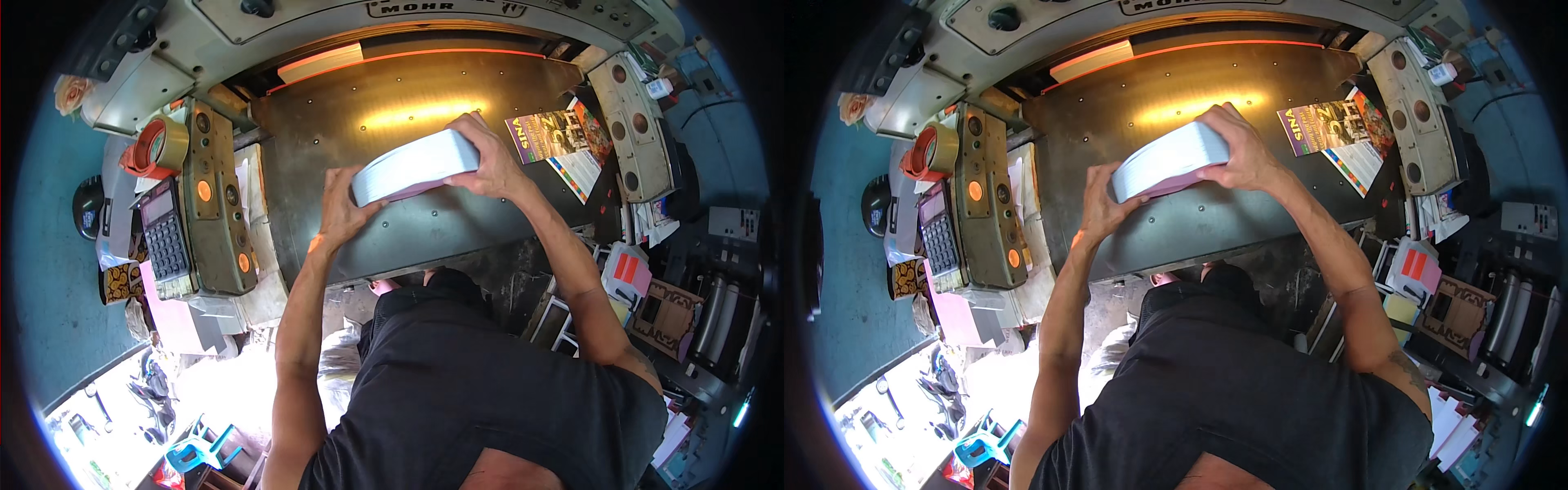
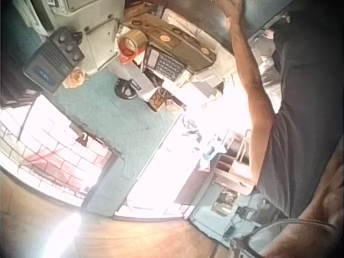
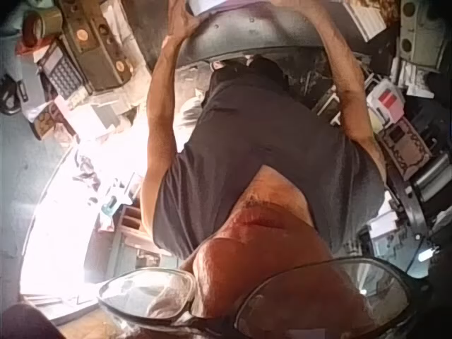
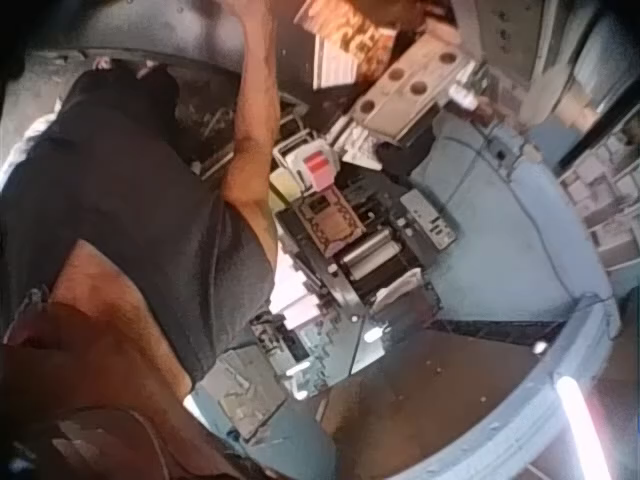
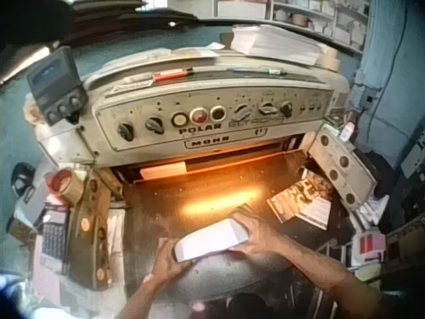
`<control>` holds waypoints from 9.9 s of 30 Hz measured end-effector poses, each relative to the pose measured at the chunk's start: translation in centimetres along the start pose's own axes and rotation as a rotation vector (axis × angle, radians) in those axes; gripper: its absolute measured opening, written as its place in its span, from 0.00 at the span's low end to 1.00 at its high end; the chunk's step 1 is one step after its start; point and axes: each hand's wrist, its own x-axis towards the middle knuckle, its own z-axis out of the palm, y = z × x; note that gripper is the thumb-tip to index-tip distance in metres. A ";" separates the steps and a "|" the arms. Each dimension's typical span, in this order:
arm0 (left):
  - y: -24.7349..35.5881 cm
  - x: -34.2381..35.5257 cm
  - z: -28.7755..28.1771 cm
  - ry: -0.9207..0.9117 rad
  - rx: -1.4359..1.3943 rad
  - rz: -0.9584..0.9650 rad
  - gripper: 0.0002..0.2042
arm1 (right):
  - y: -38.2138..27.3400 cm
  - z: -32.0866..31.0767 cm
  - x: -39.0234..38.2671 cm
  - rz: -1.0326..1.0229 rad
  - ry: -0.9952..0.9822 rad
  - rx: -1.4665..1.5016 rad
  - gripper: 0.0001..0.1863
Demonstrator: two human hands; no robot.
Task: Operator aligns and cuts stacks of paper using a Polar hydraulic paper cutting machine.
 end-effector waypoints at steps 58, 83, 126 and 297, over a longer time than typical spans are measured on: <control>7.1 -0.9 17.0 0.081 -1.248 -0.938 0.30 | 8.0 9.1 -8.2 1.182 0.850 1.120 0.20; -10.8 27.2 4.7 0.192 -0.580 -0.603 0.40 | 17.3 12.5 14.6 1.149 0.901 1.191 0.21; -24.5 30.5 -4.1 0.405 -0.323 -0.677 0.17 | 25.5 15.3 24.5 0.842 0.766 1.260 0.09; -11.8 33.1 11.9 0.710 0.017 -0.307 0.17 | 17.4 9.7 -30.2 1.428 1.003 1.136 0.26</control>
